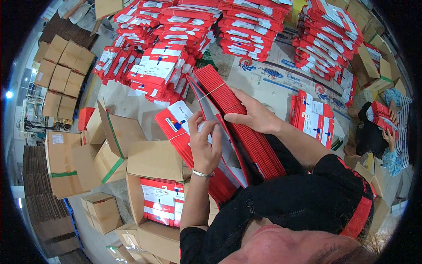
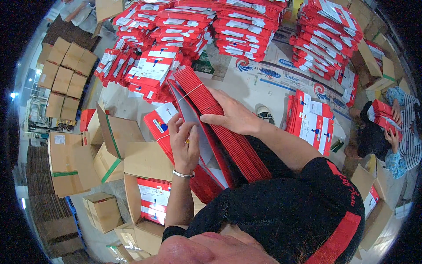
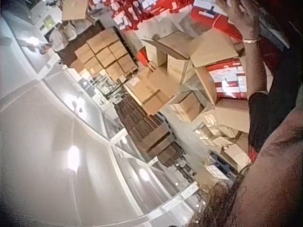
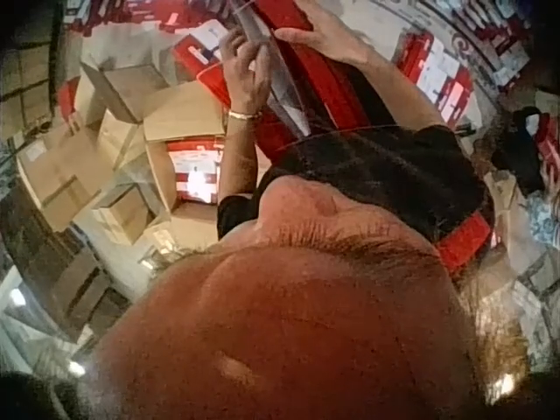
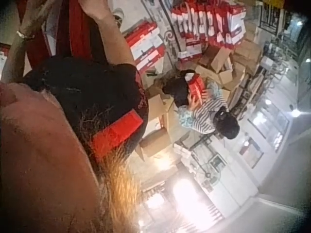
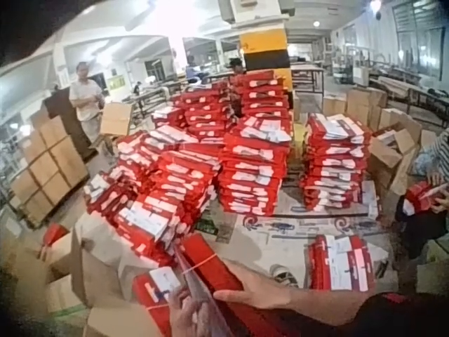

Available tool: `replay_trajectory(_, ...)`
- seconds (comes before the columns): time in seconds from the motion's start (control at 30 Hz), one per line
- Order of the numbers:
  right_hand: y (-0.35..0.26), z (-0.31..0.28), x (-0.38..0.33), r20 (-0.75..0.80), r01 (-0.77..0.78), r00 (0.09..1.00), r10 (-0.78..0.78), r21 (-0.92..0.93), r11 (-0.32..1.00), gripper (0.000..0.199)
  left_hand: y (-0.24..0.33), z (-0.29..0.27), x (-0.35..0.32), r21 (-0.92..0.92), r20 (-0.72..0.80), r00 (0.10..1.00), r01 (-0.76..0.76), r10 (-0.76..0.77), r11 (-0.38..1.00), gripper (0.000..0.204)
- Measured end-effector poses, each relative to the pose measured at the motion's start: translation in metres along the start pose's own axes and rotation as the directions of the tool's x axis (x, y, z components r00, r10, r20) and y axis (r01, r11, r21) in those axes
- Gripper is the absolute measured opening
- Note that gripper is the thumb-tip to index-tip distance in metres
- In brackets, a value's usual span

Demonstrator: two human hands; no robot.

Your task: Sorting and packing stacks of red and white folders into cardboard boxes.

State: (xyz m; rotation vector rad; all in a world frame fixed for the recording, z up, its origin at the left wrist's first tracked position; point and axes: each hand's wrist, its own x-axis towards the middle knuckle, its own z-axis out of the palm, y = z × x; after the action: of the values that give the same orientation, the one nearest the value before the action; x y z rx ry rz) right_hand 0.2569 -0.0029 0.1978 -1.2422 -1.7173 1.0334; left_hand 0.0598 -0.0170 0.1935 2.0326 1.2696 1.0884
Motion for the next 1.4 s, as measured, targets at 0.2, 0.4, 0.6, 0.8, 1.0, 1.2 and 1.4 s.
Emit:
replay_trajectory(0.2,-0.001,0.004,-0.002,-0.019,0.006,1.000,-0.006,0.021,1.000,0.082,0.012,0.001,-0.001,0.036,0.092,0.988,0.119,-0.122,0.992,0.030)
replay_trajectory(0.4,0.003,0.001,-0.001,-0.024,0.024,0.999,-0.023,0.008,1.000,0.079,0.012,-0.003,-0.007,-0.014,0.008,0.993,0.116,-0.116,0.993,0.025)
replay_trajectory(0.6,-0.008,0.007,-0.003,-0.029,-0.048,0.998,0.047,-0.030,0.998,0.074,0.018,-0.003,-0.005,0.128,0.085,0.986,0.135,-0.146,0.983,0.031)
replay_trajectory(0.8,0.000,0.005,-0.004,-0.060,-0.002,0.998,0.002,0.002,1.000,0.074,0.000,-0.004,-0.009,0.037,0.091,0.986,0.134,-0.137,0.990,0.026)
replay_trajectory(1.0,0.000,0.007,-0.004,-0.066,0.009,0.998,-0.009,-0.004,1.000,0.075,0.018,-0.002,-0.006,0.031,0.043,0.995,0.089,-0.090,0.996,0.030)
replay_trajectory(1.2,0.000,0.007,-0.004,-0.061,-0.016,0.998,0.019,0.044,0.999,0.076,0.014,-0.001,-0.005,0.158,0.158,0.985,0.046,-0.071,0.986,0.032)
replay_trajectory(1.4,0.000,0.007,-0.004,-0.078,-0.003,0.997,0.003,-0.005,1.000,0.077,0.017,0.003,-0.009,0.083,-0.019,0.999,0.027,-0.026,0.996,0.029)
